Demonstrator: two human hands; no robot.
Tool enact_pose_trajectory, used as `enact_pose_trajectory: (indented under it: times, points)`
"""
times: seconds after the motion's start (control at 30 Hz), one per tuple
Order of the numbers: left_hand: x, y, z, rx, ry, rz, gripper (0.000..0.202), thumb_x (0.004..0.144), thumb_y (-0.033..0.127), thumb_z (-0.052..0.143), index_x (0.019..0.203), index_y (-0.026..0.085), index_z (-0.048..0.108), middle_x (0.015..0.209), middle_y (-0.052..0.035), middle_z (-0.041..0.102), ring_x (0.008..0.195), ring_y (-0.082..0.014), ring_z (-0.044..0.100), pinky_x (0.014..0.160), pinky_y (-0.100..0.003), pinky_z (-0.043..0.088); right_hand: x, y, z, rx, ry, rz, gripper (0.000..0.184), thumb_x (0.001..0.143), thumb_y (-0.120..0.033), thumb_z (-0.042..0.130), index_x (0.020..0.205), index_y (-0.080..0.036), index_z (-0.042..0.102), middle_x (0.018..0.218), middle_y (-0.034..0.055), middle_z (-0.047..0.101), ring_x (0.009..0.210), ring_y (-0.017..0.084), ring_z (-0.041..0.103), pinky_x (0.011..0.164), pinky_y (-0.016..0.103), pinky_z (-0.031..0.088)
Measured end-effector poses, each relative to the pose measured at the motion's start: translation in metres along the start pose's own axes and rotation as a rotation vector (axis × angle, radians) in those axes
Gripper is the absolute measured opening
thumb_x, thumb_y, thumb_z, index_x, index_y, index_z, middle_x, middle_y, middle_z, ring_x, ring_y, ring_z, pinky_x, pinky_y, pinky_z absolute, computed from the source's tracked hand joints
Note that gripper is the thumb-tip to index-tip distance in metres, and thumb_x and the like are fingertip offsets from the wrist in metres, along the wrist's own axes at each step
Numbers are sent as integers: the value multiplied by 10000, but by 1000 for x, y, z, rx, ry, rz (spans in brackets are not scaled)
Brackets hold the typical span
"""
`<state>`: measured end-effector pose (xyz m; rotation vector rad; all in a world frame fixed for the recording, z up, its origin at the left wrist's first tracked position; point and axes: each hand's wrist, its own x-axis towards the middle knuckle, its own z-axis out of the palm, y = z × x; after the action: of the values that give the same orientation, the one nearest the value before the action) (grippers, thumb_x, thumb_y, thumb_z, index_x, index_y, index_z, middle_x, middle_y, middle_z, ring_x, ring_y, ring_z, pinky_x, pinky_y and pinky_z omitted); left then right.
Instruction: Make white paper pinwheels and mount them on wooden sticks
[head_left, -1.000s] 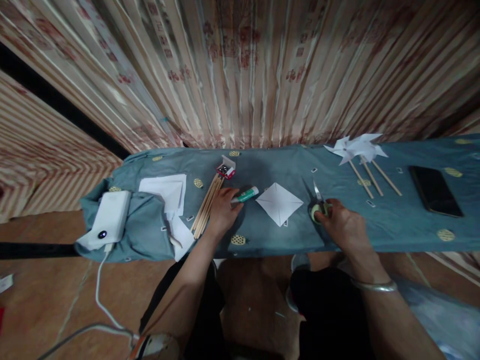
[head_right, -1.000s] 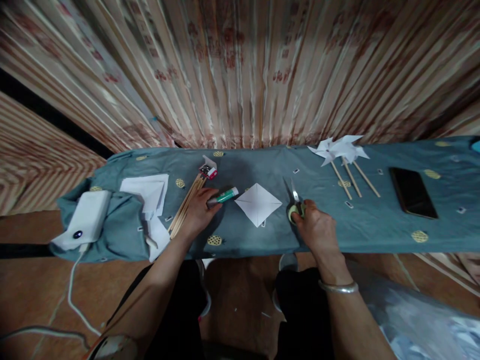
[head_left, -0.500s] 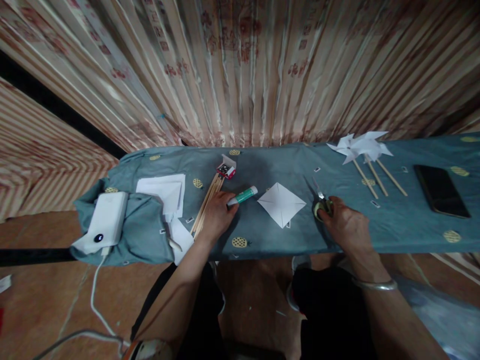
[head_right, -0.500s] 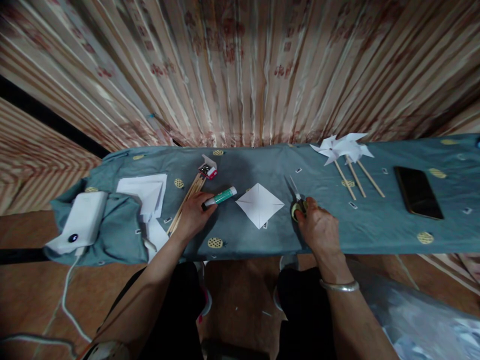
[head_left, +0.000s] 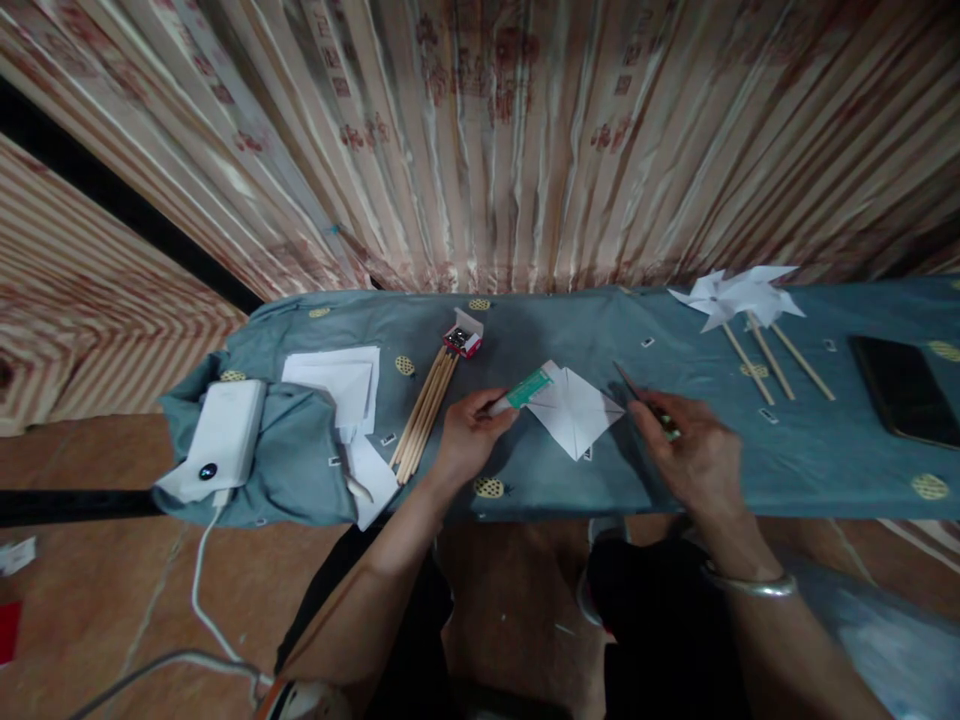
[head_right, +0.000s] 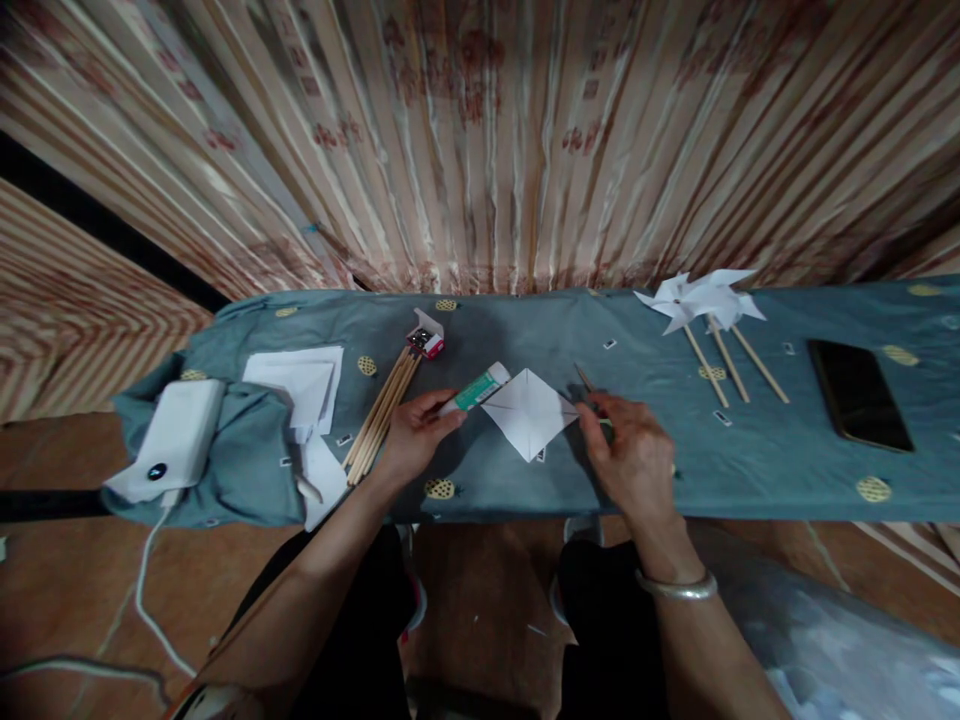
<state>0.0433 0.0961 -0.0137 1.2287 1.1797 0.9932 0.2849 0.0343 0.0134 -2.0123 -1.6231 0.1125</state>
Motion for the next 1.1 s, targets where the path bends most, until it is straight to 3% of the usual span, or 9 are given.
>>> enact_pose_trajectory:
  times: [0.07,0.17,0.3,0.5,0.67,0.73,0.87,1.0,1.1]
  points:
    - [-3,2,9,-113,-58,-43,334,662,310,750,942,131,718,825,-28,712,691,-127,627,685,-251,506,-3,-15,9,317,-71,125,373,837,-488,583,991,-174,715,929,100,743,791,230,667,752,359,513]
    - [-8,6,20,-204,-137,-115,358,621,306,785,929,132,733,794,-21,717,687,-128,632,688,-251,511,-5,-38,23,871,-195,235,394,710,-547,701,908,-206,716,857,49,749,762,197,672,696,318,525]
    - [-14,8,26,-254,-210,-149,355,604,307,801,913,142,743,824,-27,733,724,-141,652,711,-258,516,-5,-56,32,1174,-293,356,357,600,-504,808,798,-217,730,619,-20,679,532,113,550,533,247,458]
    - [-16,9,26,-248,-208,-137,378,593,354,811,891,143,712,789,-32,724,669,-138,650,671,-270,520,-6,-58,36,1314,-251,487,307,556,-429,865,617,-185,689,619,-10,680,504,71,520,470,196,413]
    - [-11,9,17,-127,-153,-66,307,673,363,759,857,152,634,673,5,662,590,-124,621,595,-250,502,-3,-51,35,1445,-184,634,306,584,-419,860,659,-176,689,583,-22,663,469,63,547,417,160,438]
    - [-8,10,9,11,-107,21,246,721,349,726,843,155,636,668,7,647,589,-120,602,595,-245,493,-1,-46,34,1490,-190,677,303,601,-411,856,716,-182,695,603,-27,674,508,69,600,442,143,474]
    - [-3,10,-8,412,-28,245,188,785,222,664,969,183,672,940,-41,688,790,-151,631,766,-292,523,3,-38,34,1574,-238,713,282,643,-414,833,722,-202,665,670,-32,704,543,66,636,478,129,513]
    - [3,6,-14,744,-83,408,337,814,81,535,1099,201,670,1129,-77,642,1043,-207,592,950,-378,488,5,-33,33,1608,-272,722,252,614,-332,856,687,-208,649,640,-46,680,558,79,636,533,161,547]
    - [7,1,-10,920,-153,444,440,788,22,486,1149,198,665,1143,-91,631,1080,-229,562,998,-423,451,7,-29,29,1572,-240,707,253,597,-306,863,712,-191,669,623,-42,660,552,75,620,552,165,548]
